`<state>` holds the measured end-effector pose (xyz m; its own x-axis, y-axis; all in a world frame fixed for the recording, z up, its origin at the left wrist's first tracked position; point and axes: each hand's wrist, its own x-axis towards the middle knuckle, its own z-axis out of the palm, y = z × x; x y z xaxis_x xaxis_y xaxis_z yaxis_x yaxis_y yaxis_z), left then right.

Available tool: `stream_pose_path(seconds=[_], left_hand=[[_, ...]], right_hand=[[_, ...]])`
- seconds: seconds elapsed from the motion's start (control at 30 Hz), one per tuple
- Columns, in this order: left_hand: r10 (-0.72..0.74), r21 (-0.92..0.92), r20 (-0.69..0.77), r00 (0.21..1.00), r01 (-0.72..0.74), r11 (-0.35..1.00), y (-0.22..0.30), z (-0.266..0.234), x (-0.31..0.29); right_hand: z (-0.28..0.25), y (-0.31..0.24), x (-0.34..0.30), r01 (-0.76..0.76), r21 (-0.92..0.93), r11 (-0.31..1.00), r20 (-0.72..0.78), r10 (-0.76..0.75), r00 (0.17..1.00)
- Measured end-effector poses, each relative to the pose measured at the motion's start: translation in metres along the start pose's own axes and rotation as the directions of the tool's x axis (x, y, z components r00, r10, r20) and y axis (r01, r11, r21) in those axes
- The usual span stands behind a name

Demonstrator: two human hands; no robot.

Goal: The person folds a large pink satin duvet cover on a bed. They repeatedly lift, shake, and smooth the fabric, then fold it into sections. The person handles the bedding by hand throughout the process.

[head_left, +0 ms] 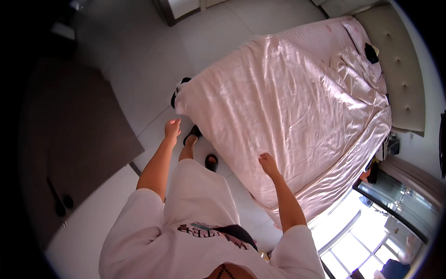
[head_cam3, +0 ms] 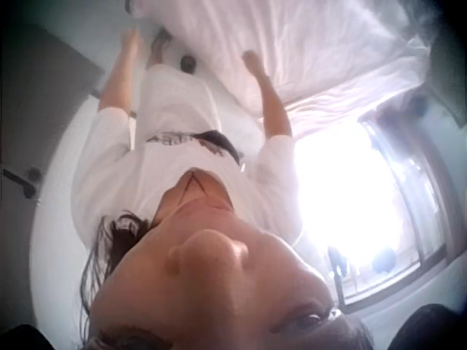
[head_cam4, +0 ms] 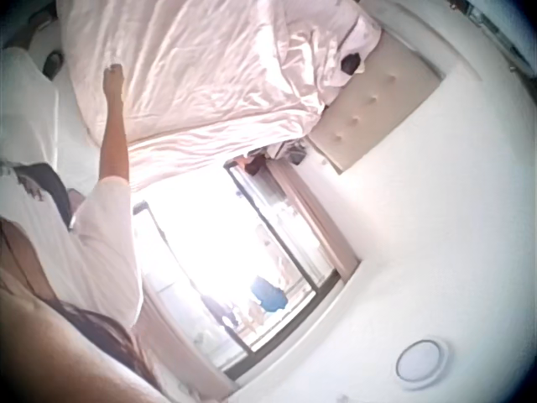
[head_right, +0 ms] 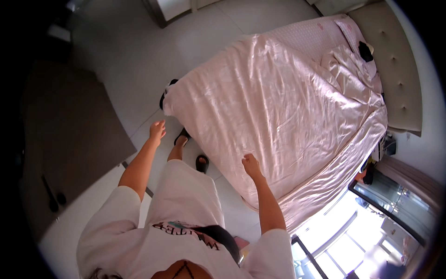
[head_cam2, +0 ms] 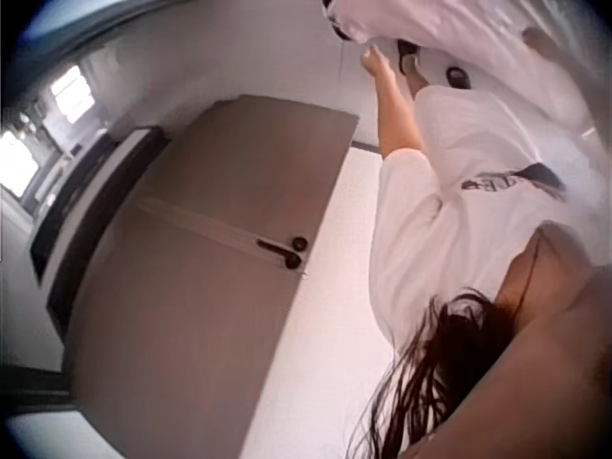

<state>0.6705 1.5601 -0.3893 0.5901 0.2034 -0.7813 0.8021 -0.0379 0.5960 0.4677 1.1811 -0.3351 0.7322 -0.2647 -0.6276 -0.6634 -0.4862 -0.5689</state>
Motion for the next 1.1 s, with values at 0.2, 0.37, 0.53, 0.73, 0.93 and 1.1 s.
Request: stream_pose_path(seconds=[0.2,0.37,0.53,0.73,0.93,1.1], left_hand=[[-0.142,0.011,-0.163,0.976,0.146,0.989,0.053,0.068,0.098],[0.161,0.672,0.003,0.987,-0.121,0.73,0.045,0.056,0.142],[0.297,0.53,0.047,0.954,-0.276,0.802,0.042,0.042,0.127],[0.575,0.445,0.16,0.802,-0.579,0.683,0.05,0.056,0.017],[0.356,-0.1,0.927,-0.114,-0.993,-0.058,-0.006,0.128,-0.17],[-0.304,-0.32,0.927,-0.22,-0.886,-0.336,-0.158,0.114,-0.218]], right_hand=[[0.045,0.038,-0.005,-0.2,0.173,0.965,-0.098,0.218,0.971],[0.091,0.017,-0.022,-0.277,0.169,0.946,-0.084,0.293,0.952],[0.114,-0.001,-0.021,-0.235,0.28,0.931,-0.092,0.27,0.958],[0.107,-0.01,-0.001,-0.155,0.339,0.928,-0.194,0.23,0.954],[0.054,-0.032,-0.01,-0.069,0.943,0.324,-0.024,0.276,0.961],[0.037,0.028,-0.058,0.045,0.945,-0.323,0.137,0.516,0.846]])
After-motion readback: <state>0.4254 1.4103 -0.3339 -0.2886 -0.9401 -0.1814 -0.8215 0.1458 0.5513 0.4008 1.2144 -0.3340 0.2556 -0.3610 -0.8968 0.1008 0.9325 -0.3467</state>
